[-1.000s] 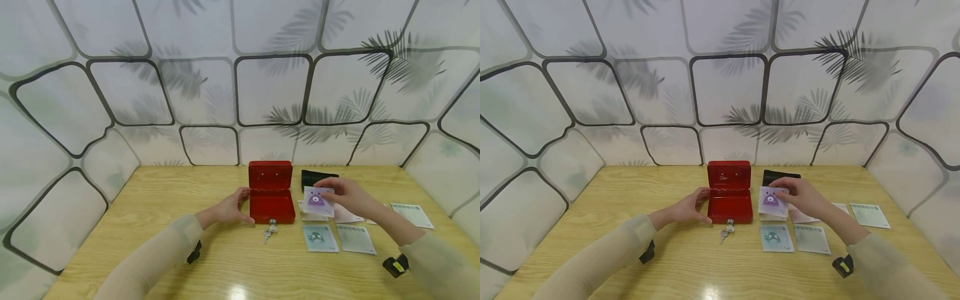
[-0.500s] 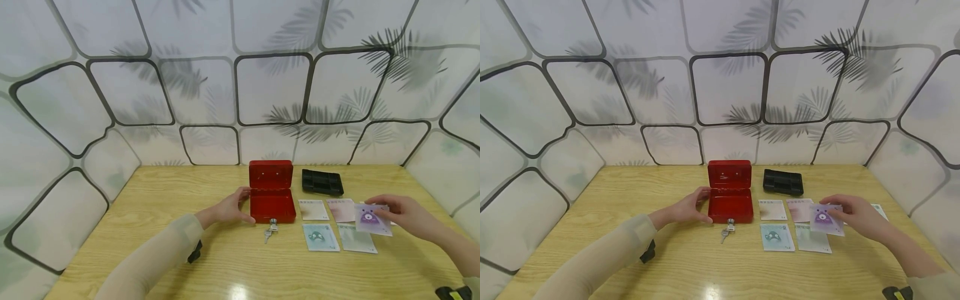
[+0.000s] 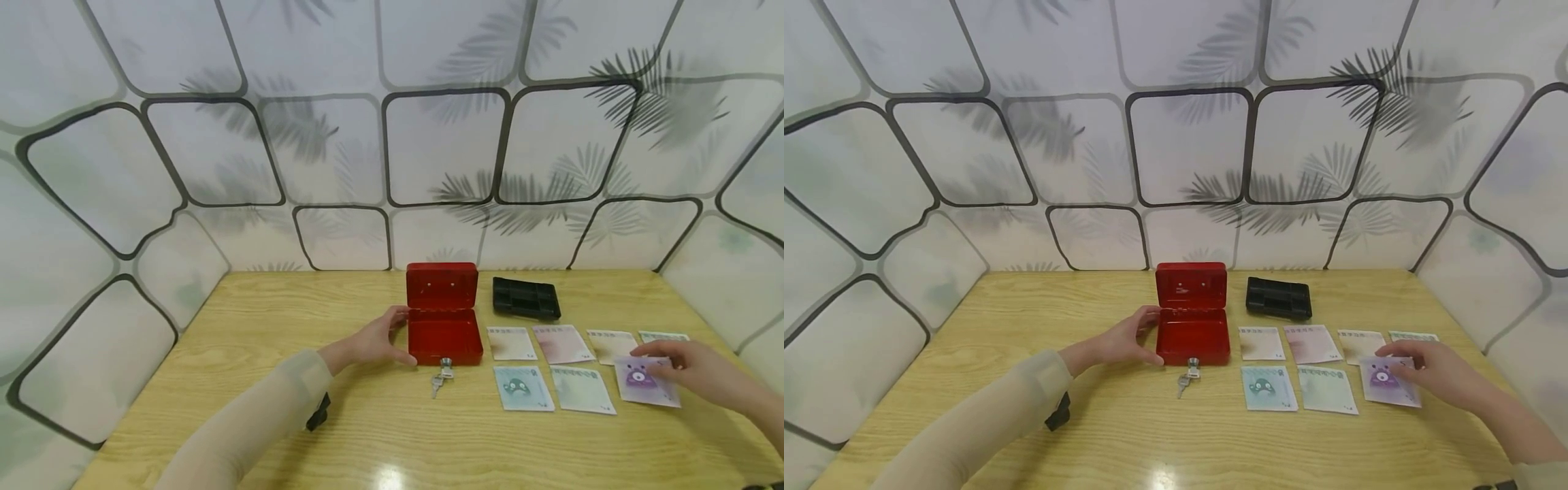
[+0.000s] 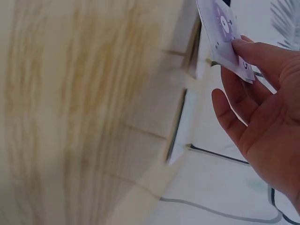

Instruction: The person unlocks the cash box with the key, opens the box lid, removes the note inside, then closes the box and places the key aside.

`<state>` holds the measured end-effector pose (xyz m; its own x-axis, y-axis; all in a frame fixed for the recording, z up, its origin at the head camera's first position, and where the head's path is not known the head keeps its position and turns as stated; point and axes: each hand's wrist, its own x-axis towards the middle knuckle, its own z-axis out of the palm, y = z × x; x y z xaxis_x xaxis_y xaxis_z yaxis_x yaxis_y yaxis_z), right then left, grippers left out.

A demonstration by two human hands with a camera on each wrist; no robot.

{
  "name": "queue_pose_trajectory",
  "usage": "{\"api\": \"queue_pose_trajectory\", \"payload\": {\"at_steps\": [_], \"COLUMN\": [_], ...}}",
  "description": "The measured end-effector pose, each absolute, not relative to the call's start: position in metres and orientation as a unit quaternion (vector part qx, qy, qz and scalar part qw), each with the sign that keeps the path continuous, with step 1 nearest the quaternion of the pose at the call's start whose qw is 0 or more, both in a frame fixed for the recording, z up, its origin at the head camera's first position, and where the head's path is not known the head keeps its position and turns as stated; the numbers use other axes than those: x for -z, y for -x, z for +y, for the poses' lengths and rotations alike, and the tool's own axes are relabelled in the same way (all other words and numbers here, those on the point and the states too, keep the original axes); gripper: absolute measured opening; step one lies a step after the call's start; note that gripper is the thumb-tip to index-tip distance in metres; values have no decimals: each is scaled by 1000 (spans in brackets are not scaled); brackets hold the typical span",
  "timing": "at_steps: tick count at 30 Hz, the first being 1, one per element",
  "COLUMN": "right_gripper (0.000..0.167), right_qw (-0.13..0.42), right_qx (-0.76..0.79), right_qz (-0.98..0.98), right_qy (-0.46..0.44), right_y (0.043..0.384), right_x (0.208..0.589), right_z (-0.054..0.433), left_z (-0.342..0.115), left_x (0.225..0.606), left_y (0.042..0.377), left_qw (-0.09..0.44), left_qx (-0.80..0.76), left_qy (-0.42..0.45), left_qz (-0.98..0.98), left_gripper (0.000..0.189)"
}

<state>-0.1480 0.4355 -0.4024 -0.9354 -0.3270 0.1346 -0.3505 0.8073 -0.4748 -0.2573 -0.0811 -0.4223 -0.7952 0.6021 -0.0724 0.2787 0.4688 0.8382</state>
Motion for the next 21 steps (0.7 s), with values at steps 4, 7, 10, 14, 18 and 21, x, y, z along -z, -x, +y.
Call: {"api": "queue_pose_trajectory", "payload": {"at_steps": [4, 7, 10, 14, 18, 21], "right_gripper": [17, 18, 17, 18, 17, 17], "right_qw": [-10, -13, -5, -8, -19, -7], "right_qx": [-249, -246, -230, -210, -191, -186], "right_qz": [-957, -957, -960, -964, -972, -975], "right_qy": [-147, -150, -161, -160, -135, -125], "right_y": [151, 154, 155, 156, 156, 155], "right_x": [410, 415, 418, 419, 417, 418], "right_z": [439, 440, 439, 436, 433, 432], "left_z": [-82, -82, -81, -81, -81, -81], "left_x": [424, 424, 424, 424, 423, 423], "left_y": [257, 257, 257, 257, 257, 256], "left_qw": [180, 180, 180, 179, 178, 178], "left_qx": [-443, -447, -446, -444, -441, -439], "left_qy": [-265, -267, -268, -267, -264, -263], "left_qz": [837, 835, 834, 836, 839, 841], "left_gripper": [91, 91, 90, 89, 89, 90]}}
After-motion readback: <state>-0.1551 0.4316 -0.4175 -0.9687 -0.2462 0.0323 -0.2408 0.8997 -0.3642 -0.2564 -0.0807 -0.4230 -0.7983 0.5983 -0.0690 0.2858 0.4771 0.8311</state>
